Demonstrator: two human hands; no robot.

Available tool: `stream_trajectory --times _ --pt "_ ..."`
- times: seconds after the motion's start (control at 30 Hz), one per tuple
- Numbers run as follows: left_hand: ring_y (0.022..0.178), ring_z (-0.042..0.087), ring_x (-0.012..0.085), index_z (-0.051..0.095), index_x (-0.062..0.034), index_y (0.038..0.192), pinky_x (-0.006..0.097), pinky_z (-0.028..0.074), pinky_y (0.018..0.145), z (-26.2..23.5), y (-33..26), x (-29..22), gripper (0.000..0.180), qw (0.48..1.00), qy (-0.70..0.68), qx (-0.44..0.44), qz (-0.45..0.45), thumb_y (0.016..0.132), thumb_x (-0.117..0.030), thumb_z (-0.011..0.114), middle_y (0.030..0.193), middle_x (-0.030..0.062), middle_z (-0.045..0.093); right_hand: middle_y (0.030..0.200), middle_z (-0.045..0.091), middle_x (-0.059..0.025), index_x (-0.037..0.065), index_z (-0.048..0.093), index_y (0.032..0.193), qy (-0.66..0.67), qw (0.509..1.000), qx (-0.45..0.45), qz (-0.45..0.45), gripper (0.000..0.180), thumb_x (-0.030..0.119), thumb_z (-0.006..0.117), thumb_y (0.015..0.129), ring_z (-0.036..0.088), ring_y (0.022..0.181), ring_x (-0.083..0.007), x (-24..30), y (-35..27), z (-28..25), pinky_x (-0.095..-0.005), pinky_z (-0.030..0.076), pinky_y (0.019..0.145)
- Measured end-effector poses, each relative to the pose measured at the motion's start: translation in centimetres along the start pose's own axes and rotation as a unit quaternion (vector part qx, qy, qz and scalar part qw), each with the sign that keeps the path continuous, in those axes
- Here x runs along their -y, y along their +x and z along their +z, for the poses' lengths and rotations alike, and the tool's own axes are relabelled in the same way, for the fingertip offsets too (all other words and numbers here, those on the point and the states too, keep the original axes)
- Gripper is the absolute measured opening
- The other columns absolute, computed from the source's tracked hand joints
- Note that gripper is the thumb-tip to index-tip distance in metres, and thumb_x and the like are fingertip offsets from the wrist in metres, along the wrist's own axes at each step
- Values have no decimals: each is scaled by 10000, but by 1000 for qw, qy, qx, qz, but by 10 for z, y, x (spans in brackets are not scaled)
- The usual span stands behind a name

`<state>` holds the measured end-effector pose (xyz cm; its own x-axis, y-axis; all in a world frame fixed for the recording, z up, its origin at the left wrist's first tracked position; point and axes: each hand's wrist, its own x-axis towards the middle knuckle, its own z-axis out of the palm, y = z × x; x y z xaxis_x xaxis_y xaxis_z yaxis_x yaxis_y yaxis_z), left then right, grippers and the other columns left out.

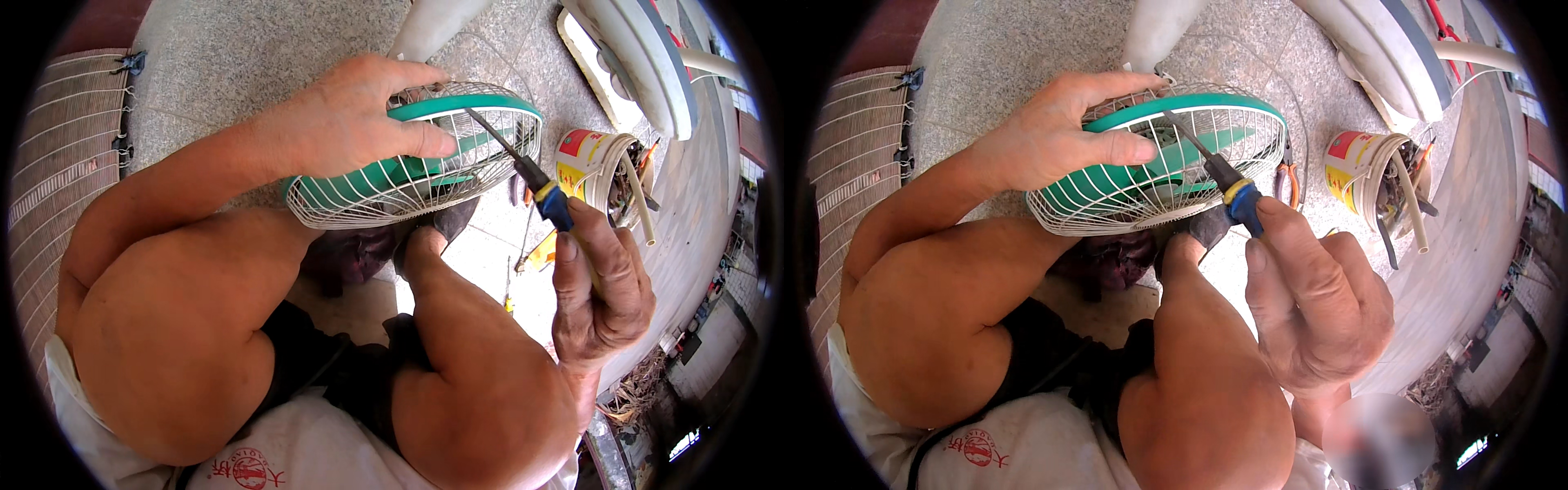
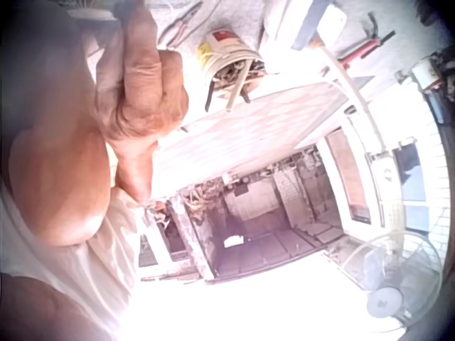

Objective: The person assembles a green electric fan by attaching the front wire cage to the fan body. They use a screwdriver to tighten the screws securing the cage in place.

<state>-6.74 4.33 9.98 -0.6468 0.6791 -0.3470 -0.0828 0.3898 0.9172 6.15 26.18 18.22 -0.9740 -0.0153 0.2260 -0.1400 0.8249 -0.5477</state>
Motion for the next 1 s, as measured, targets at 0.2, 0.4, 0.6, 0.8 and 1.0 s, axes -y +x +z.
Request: stream_trajectory --times 0.2,0.4,0.6,0.8,1.0 --pt "1072 611 236 510 23 1333 339 463 950 2 2 5 641 999 32 -15 18 814 -280 732 1149 186 642 582 452 -35 42 705 1109 13 1000 13 11 425 -25 768 693 400 471 -130 2 1 -4 -283 302 437" --pt "1058 614 234 514 27 1327 341 462 948 2 0 6 638 999 45 -20 22 812 -282 729 1140 190 645 585 451 -40 49 703 1113 30 1000 -8 8 395 -8 758 727 406 478 -135 1 -5 -1 -282 309 445" --pt "1032 624 228 533 23 1310 323 471 929 3 1 -1 624 998 62 -23 -10 796 -264 740 1112 180 658 575 436 -40 54 706 1103 -4 1000 7 8 394 -7 760 718 393 468 -134 3 2 -3 -286 309 444" --pt "1023 626 224 536 25 1304 326 477 917 5 0 0 622 998 59 -30 -10 785 -242 751 1106 175 658 572 444 -39 49 710 1087 -21 999 15 -19 390 -8 759 704 402 457 -137 12 10 -10 -296 315 433" --pt "1051 616 241 517 9 1330 342 468 934 4 -1 3 652 999 26 -20 -9 781 -253 750 1139 177 645 582 470 -43 44 711 1074 -24 999 22 21 379 -20 744 702 421 464 -139 10 4 -14 -292 327 437"
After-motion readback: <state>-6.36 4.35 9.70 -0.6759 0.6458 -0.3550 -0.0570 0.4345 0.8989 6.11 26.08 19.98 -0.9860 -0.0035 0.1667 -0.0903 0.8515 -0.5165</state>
